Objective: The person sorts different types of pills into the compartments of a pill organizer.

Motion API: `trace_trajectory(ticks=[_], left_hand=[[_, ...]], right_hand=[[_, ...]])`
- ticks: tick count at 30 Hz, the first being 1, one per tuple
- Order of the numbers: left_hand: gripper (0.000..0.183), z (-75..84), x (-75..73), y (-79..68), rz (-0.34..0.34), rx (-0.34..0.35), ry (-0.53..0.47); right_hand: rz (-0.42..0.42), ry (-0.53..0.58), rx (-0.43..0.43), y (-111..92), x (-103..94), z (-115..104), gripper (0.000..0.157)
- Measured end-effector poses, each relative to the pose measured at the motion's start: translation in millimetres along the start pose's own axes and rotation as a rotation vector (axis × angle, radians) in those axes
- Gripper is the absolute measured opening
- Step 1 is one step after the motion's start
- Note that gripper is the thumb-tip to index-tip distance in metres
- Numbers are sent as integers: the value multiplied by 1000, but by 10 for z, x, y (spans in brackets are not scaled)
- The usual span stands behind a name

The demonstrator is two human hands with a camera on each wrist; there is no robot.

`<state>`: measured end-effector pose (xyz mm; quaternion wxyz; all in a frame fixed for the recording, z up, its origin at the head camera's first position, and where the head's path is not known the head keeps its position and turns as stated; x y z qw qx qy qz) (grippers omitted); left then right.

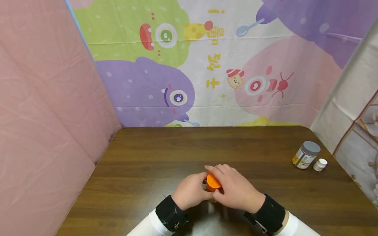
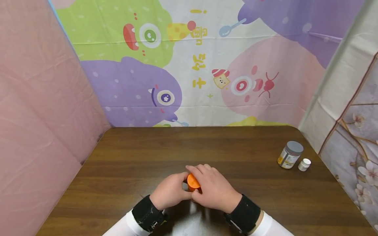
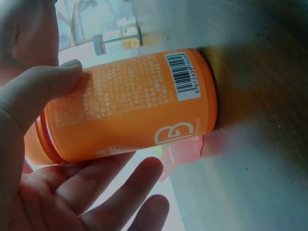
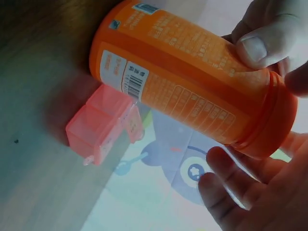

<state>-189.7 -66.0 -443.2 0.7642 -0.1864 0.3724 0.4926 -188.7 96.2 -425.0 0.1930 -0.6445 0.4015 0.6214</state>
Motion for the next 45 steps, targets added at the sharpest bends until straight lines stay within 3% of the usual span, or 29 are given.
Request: trace_trajectory(ticks=[6, 9, 15, 21, 24, 31, 37, 45], left_hand=[[42, 12, -32, 40, -5, -1, 1], [40, 18, -55, 57, -2, 4, -2], [44, 28, -77, 72, 11, 29, 20], [44, 22, -66, 73, -4, -1, -7], [44, 18, -53, 70, -11, -9, -20], [37, 13, -18, 46, -43, -60, -95], [40, -8, 8, 21, -42, -55, -51], [42, -13, 23, 28, -33, -56, -73]], right_hand=[[26, -21, 120, 37, -18, 27, 64], [43, -17, 141, 62, -33, 15, 58], [51, -8, 79, 76, -47, 4, 51], [46, 17, 7, 49, -44, 24, 64], [53, 21, 23, 35, -36, 24, 67], [59, 12, 141, 28, 4, 4, 56], [56, 48, 101, -4, 53, -6, 56], [45, 79, 24, -42, 64, 15, 65]])
Point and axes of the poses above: each hand's wrist, its own y-axis towards the middle knuckle, its own x-axis out of the palm, z = x × y, the point moved 2 cm from there along y, towards the middle knuckle, and after that the axes turned 8 degrees about -y, right-handed, at the moved point
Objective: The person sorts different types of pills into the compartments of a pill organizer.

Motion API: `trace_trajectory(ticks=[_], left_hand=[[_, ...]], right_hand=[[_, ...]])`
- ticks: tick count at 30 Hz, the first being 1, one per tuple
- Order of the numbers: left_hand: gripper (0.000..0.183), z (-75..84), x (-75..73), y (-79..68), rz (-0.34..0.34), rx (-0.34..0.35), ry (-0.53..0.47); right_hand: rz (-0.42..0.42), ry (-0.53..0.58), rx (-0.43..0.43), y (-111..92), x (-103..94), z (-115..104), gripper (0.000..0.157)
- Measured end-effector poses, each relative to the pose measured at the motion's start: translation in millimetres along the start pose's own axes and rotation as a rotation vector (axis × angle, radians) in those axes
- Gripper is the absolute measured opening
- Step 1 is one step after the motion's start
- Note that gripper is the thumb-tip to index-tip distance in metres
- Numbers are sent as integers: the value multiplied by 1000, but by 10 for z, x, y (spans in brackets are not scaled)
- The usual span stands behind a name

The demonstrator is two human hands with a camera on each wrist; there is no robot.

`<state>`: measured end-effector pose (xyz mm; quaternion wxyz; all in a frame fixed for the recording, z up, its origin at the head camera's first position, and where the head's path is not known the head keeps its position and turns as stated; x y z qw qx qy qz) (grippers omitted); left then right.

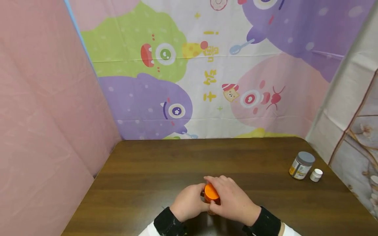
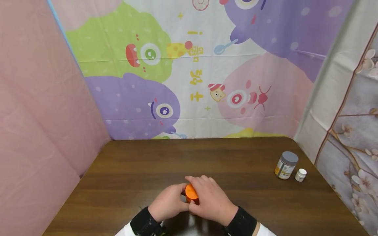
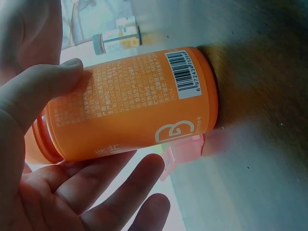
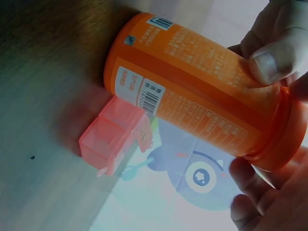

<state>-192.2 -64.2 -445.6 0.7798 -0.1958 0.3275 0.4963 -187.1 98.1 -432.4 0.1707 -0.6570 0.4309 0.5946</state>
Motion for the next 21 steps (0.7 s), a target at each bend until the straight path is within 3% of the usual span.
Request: trace_trajectory(ticks=[2, 7, 11, 15, 21], left_hand=[[41, -7, -2, -5, 1, -4, -12], [37, -12, 1, 3, -7, -17, -37], [36, -17, 5, 1, 1, -4, -14], [38, -24, 4, -17, 8, 11, 0], [42, -22, -8, -24, 9, 3, -21]], right_hand=[[18, 2, 2, 3, -1, 0, 65], [62, -19, 100, 35, -8, 13, 55], [32, -7, 126, 53, -13, 11, 50], [-11, 44, 94, 44, -9, 4, 50], [7, 34, -21, 28, -22, -2, 58]])
Point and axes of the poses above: each hand's wrist, its own y-axis towards the middle knuckle, its own x-axis out of the palm, z = x × y, the point moved 2 cm from there along y, towards the middle knuckle, and after that the axes turned 8 degrees about -y, right-handed, at the moved point
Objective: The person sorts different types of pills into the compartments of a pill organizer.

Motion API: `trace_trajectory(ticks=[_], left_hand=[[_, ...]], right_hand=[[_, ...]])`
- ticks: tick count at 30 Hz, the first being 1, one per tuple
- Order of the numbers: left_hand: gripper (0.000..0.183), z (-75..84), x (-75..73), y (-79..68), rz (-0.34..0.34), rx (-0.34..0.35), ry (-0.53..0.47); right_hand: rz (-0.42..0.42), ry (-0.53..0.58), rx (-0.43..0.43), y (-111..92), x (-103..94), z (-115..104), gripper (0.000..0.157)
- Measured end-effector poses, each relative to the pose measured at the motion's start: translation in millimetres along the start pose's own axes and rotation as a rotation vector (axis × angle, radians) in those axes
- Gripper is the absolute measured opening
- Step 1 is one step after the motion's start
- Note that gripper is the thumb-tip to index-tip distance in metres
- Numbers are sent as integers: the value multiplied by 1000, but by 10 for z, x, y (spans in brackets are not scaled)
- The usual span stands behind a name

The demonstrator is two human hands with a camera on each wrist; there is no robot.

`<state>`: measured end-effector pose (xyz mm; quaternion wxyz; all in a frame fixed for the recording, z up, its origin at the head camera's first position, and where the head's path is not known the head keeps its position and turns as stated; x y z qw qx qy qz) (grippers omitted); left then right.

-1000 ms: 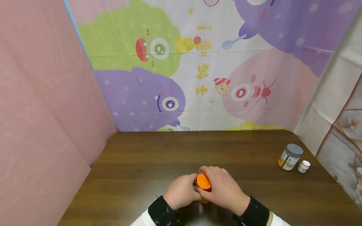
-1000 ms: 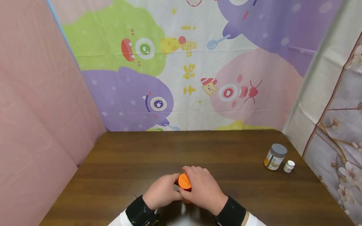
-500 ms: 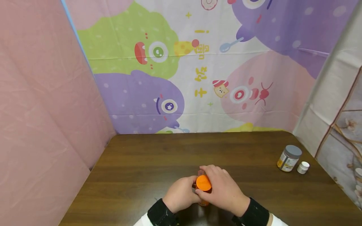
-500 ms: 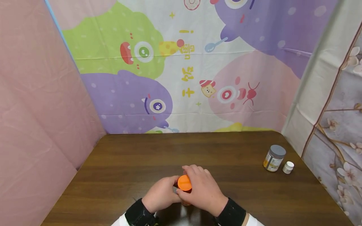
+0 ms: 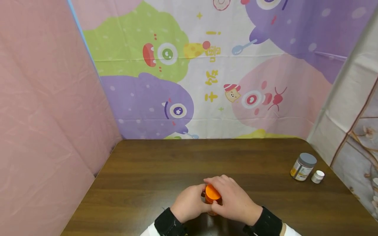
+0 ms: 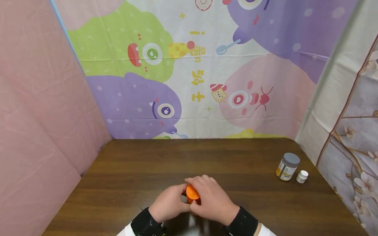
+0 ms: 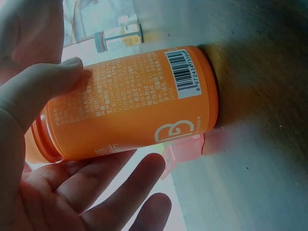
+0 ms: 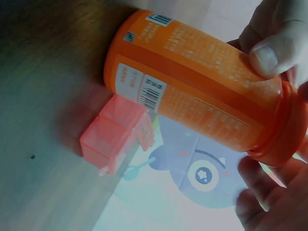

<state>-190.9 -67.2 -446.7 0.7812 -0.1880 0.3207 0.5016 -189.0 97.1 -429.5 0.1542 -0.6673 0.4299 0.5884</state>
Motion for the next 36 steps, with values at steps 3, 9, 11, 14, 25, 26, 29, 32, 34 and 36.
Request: trace_trajectory(ticks=[3, 9, 11, 14, 25, 26, 29, 32, 34, 36], left_hand=[[41, 9, 0, -5, 1, 6, 12], [37, 14, 4, -1, 2, 14, 30], [37, 13, 4, -2, 2, 16, 33], [39, 7, -2, -9, 3, 12, 38], [45, 27, -6, -11, 12, 7, 43], [43, 28, -3, -9, 11, 8, 40], [38, 26, 3, -1, 9, 15, 31], [34, 20, 5, -2, 9, 22, 24], [36, 16, 3, -2, 9, 19, 30], [38, 13, -1, -5, 4, 14, 27]], right_hand=[[-4, -35, 4, -3, -5, -4, 61], [-28, -66, 120, 24, -3, 1, 57], [-41, -59, 115, 31, -2, -1, 55], [-58, -42, 76, 28, 0, -5, 57], [-43, -55, 11, 4, -28, -23, 61], [-39, -59, 41, 7, -30, -22, 61], [-28, -63, 136, 19, -31, -20, 60], [-35, -63, 163, 31, -35, -32, 55], [-47, -65, 140, 31, -46, -49, 54], [-41, -58, 113, 29, -71, -68, 54]])
Point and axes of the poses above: each hand's wrist, its own y-axis towards the middle knuckle, its own x-axis out of the palm, z = x × y, the point moved 2 cm from there along y, towards the middle knuckle, and after that the axes turned 8 degrees about -y, right-handed, at the moved point
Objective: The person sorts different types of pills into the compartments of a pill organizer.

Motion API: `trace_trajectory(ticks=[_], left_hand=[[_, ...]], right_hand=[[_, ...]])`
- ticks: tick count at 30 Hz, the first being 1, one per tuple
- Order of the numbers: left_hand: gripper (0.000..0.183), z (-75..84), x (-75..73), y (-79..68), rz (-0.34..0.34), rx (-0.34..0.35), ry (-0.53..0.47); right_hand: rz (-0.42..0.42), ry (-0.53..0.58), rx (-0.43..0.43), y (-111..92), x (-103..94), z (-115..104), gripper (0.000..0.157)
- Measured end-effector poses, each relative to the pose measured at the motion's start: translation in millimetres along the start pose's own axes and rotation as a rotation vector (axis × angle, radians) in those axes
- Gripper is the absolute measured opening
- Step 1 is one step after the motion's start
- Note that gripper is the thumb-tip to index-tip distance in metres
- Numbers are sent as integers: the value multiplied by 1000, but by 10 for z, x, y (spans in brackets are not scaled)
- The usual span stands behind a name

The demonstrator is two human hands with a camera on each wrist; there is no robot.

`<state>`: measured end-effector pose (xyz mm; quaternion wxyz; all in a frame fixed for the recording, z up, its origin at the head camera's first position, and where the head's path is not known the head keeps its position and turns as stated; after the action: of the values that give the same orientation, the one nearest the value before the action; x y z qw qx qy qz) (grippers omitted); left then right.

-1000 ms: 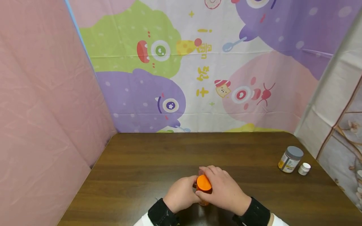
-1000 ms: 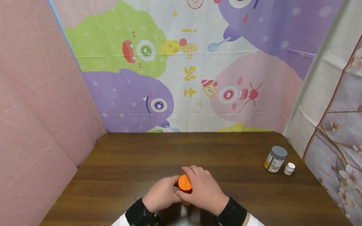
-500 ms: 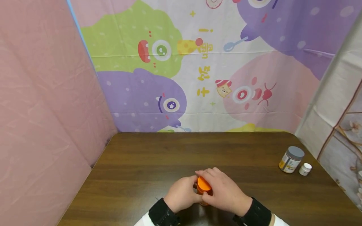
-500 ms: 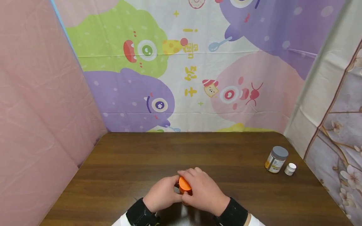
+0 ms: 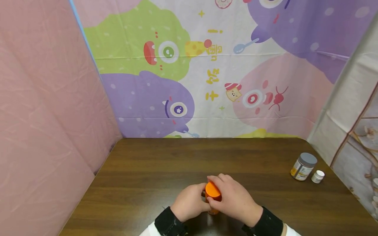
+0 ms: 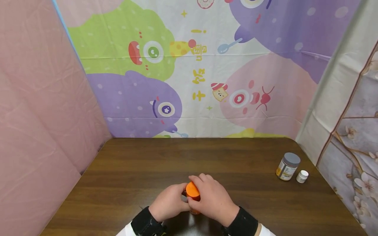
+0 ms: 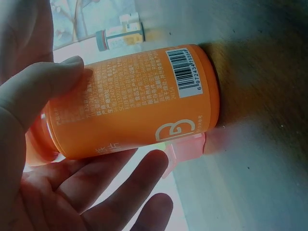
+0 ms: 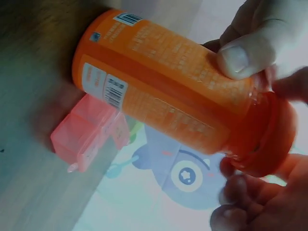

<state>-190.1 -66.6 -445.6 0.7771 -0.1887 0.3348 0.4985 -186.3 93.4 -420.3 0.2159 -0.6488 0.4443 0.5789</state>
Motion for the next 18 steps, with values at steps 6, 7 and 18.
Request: trace_trajectory(ticks=[6, 7, 18], left_hand=[[45, -3, 0, 6, -1, -14, -7], [46, -2, 1, 9, 0, -15, -10], [53, -2, 15, 5, 10, -40, -49]], right_hand=[[57, 132, 1, -22, -109, 42, 55], [52, 163, 19, -32, -120, 71, 55], [-69, 179, 355, -319, -43, 681, 47]])
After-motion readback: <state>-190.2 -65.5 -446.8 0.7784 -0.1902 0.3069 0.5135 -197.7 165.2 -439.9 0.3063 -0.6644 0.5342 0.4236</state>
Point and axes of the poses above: each hand's wrist, its own y-axis towards the middle knuckle, its own x-axis out of the palm, z = x × y, the point moved 2 cm from there along y, towards the middle knuckle, and after that the axes turned 8 degrees about -y, right-handed, at the moved point
